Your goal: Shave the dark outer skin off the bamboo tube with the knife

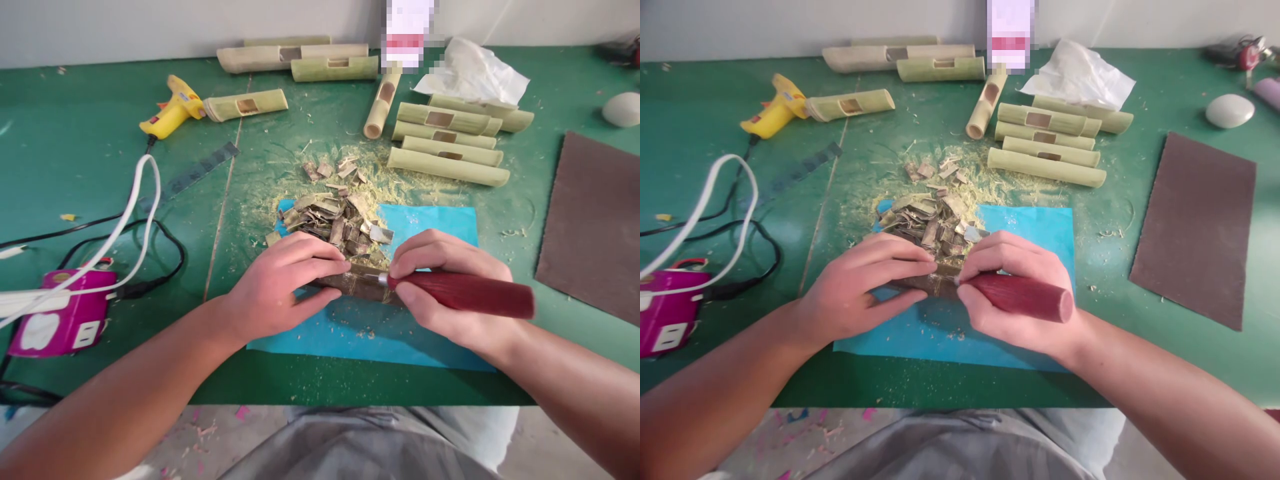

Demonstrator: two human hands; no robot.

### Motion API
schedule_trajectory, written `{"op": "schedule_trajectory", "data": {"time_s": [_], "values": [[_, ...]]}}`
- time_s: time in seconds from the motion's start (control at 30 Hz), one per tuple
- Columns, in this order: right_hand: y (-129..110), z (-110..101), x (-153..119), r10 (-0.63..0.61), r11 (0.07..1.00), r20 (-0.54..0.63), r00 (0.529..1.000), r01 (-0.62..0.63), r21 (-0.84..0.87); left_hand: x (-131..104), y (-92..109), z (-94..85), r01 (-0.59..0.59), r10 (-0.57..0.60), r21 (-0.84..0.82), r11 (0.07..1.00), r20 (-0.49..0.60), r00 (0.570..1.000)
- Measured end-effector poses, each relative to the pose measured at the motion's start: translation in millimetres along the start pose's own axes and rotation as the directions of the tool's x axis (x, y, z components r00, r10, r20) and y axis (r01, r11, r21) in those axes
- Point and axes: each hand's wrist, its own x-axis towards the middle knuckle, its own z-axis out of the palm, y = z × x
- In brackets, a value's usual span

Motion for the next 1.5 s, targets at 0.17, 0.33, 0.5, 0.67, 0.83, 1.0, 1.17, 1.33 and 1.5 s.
{"op": "schedule_trajectory", "data": {"time_s": [0.17,0.33,0.5,0.67,0.83,1.0,1.17,1.33,1.5], "values": [[-5,-3,-3,-0.031,0.996,-0.052,0.998,0.027,-0.083,-1,1,-0.2,0.01,-0.01,-0.001,1.0,0.004,1.0],[-2,-2,-4,-0.064,0.996,-0.061,0.996,0.059,-0.074,-3,0,0.0,0.019,-0.019,-0.002,1.0,0.003,1.0],[0,-3,-6,-0.055,0.997,-0.072,0.996,0.05,-0.061,-1,0,-0.3,0.023,-0.023,-0.015,1.0,-0.018,1.0],[4,0,-8,-0.044,0.999,-0.217,0.975,0.047,0.011,-1,0,0.2,0.021,-0.021,-0.011,1.0,-0.016,1.0],[5,3,-2,-0.017,0.999,-0.037,0.999,0.018,0.046,-1,0,0.2,0.017,-0.017,0.01,1.0,-0.012,1.0],[5,1,-1,-0.022,0.999,0.009,1.0,0.022,0.043,-3,0,0.3,0.018,-0.018,0.014,1.0,-0.013,1.0],[6,2,0,-0.016,0.999,0.01,1.0,0.015,0.038,-2,-1,-0.3,0.015,-0.015,0.009,1.0,-0.009,1.0],[3,2,3,-0.016,0.999,-0.002,1.0,0.016,0.041,-2,-1,-0.3,0.013,-0.013,0.011,1.0,-0.014,1.0],[7,0,-6,-0.019,0.999,-0.1,0.995,0.022,0.036,-1,0,0.1,0.022,-0.022,0.003,1.0,-0.009,1.0]]}}
